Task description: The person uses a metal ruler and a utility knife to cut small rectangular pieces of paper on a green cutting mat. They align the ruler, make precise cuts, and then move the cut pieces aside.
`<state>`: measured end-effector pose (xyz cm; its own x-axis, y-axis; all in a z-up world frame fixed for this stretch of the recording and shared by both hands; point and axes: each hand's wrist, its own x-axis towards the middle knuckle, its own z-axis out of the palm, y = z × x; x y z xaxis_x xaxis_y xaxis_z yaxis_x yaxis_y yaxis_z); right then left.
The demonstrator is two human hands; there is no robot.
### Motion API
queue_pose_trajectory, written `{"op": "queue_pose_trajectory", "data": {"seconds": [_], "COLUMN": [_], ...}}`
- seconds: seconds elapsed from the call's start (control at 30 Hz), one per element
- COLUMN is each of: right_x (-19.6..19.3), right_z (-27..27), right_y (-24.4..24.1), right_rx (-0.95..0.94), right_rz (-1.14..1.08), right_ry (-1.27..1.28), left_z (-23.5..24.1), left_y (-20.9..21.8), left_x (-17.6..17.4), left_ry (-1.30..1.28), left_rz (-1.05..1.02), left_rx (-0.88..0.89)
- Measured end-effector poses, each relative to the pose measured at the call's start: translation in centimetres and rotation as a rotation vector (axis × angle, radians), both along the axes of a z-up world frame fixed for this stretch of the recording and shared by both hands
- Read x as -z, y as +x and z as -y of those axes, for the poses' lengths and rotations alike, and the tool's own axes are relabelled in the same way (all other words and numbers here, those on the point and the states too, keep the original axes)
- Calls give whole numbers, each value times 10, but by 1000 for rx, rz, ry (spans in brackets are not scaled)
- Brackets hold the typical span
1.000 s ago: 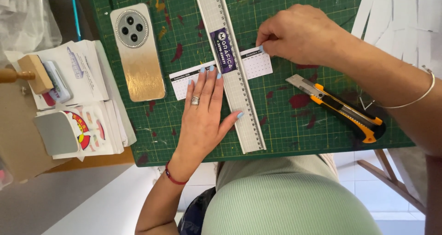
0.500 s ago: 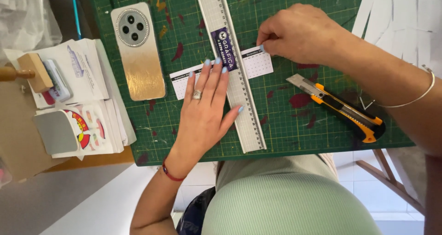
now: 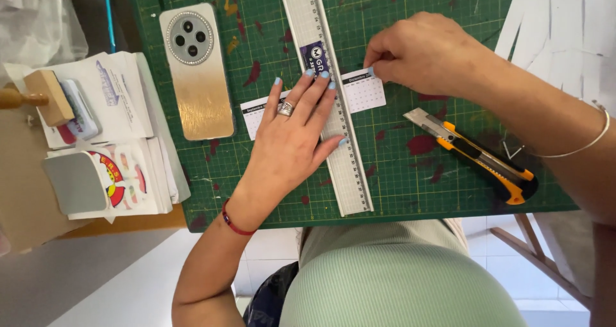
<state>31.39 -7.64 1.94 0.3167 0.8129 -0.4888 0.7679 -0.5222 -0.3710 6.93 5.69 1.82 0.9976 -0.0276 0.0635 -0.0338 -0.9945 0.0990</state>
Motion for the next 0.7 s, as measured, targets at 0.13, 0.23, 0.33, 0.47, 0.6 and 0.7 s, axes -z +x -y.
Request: {"op": "queue_pose_trajectory", "data": {"seconds": [0.13,0.23,0.33,0.47,0.6,0.7], "right_x": [10,1,-32,-60,-41,-26], "right_z": [7,24,63,135,181,193], "right_y": [-1,-11,-24,-66,-96,-100], "right_rx": [-27,-131,-134,-113,-57,20], "right_rz": [38,255,648,721,836,729], "right_ry": [64,314,353,50,-198,-159], "left_z": [-1,-3,-3,-2,-2,-2], "left_y": [1,2,1,1,1,-2], "left_x": [-3,-2,2,4,9,15], "left_ry": [58,65,134,169,131,147], "left_rz": [7,11,22,19,19,21], "left_rx": [-2,13,15,3,16,30]}}
